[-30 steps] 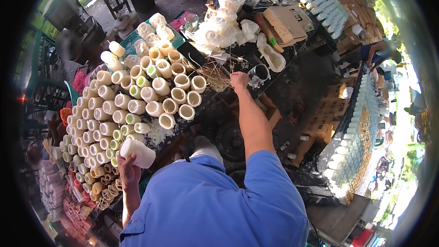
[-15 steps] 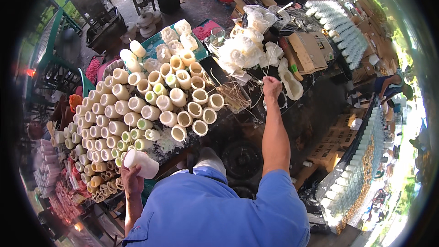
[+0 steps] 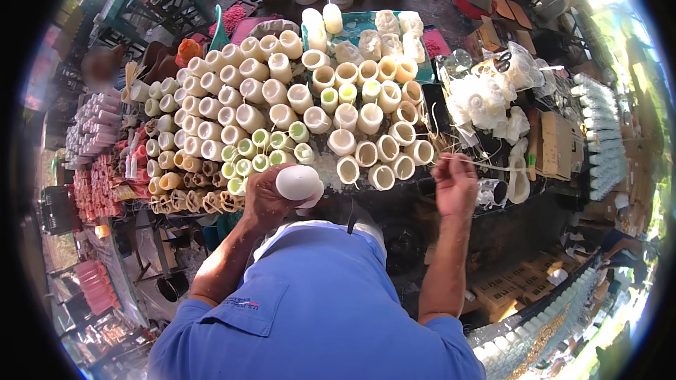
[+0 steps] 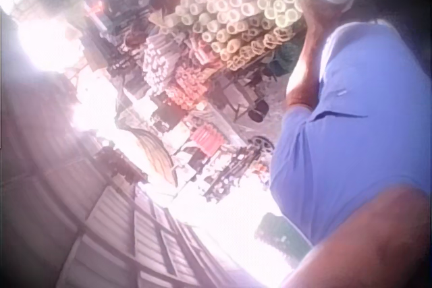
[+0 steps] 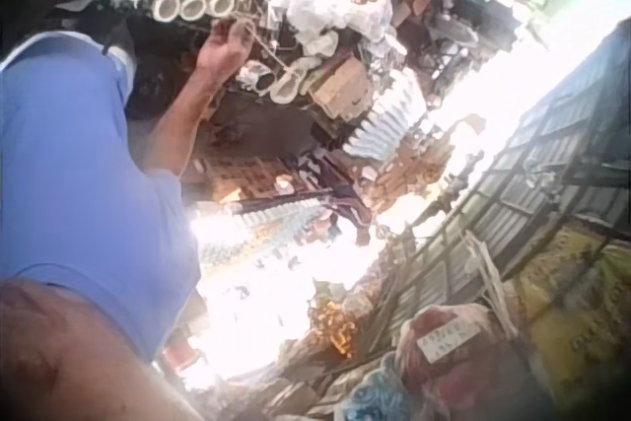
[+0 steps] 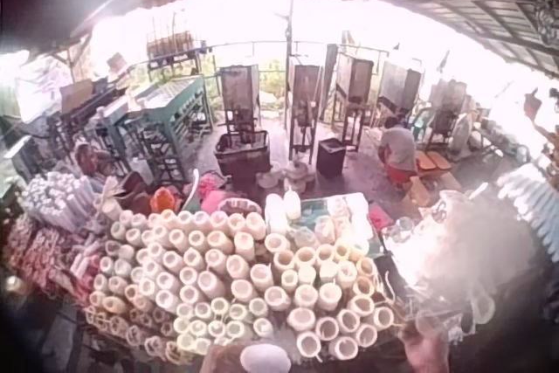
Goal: The person inserts wicks into cylindrical candle molds, trims excess wick with scissors, and places the finished candles on a table. The person repeats this process for multiple candles.
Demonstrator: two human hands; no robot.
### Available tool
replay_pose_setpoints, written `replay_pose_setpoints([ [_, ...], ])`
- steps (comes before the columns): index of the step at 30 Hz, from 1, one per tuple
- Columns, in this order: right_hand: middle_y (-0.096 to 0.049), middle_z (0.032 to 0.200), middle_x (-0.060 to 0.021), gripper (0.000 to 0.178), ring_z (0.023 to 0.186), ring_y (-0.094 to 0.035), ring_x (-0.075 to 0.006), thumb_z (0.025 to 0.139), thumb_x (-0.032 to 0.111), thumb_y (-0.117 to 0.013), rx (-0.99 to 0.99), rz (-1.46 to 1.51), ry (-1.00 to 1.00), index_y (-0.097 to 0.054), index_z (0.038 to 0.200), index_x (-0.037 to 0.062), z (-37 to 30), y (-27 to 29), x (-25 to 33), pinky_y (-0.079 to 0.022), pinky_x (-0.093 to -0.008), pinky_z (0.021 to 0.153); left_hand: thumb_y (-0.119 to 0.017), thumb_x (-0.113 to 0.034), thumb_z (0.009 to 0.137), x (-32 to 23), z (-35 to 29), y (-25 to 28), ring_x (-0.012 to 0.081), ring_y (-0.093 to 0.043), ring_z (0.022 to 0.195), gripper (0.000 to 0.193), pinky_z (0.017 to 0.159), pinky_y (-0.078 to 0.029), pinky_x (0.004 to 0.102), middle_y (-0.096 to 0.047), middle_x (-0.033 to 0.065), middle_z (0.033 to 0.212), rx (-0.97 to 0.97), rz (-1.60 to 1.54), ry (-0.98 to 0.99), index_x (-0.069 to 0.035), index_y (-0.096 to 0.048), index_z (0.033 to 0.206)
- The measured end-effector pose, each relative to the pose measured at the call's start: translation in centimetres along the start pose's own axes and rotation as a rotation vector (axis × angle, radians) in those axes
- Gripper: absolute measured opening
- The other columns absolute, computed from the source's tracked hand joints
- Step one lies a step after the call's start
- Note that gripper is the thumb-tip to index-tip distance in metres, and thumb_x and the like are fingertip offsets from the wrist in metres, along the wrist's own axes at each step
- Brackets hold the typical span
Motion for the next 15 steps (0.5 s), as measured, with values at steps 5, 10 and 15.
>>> replay_pose_setpoints([
  [5,-0.075,0.097,-0.0092,0.009,0.083,-0.070,-0.0149,0.101,0.001,-0.070,0.428,-0.187,-0.134,-0.071,0.110,0.0024,-9.0,-14.7,-3.1,-0.061,-0.0301,0.076,-0.096,-0.009,0.077,-0.7,-0.7,0.4,0.0135,-0.075,0.101,0.060,0.092,-0.061,0.0320,-0.080,0.0070,0.110,-0.022,-0.042,-0.077,-0.002,-0.070,0.130],
  [10,-0.074,0.098,-0.0078,0.010,0.086,-0.070,-0.0131,0.102,0.005,-0.071,0.555,-0.531,-0.022,-0.072,0.111,0.0000,-13.5,-21.5,-4.3,-0.059,-0.0291,0.079,-0.097,-0.007,0.070,-1.0,-2.0,1.4,0.0237,-0.077,0.100,0.068,0.089,-0.061,0.0363,-0.079,0.0128,0.111,-0.042,0.140,-0.200,-0.004,-0.070,0.132],
  [15,-0.072,0.096,-0.0064,0.011,0.085,-0.069,-0.0145,0.102,0.009,-0.071,0.636,-0.744,0.224,-0.072,0.110,0.0007,-15.5,-23.9,-5.3,-0.057,-0.0293,0.078,-0.095,-0.005,0.066,-0.9,-3.1,2.5,0.0320,-0.077,0.100,0.068,0.088,-0.060,0.0401,-0.078,0.0156,0.112,-0.052,0.175,-0.278,-0.005,-0.071,0.129],
])
Point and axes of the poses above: each hand's wrist, its own z-axis towards the middle knuckle, its own y-axis out of the back of the hand, x = y × z, the point moved 6 cm from there along z, towards the middle knuckle
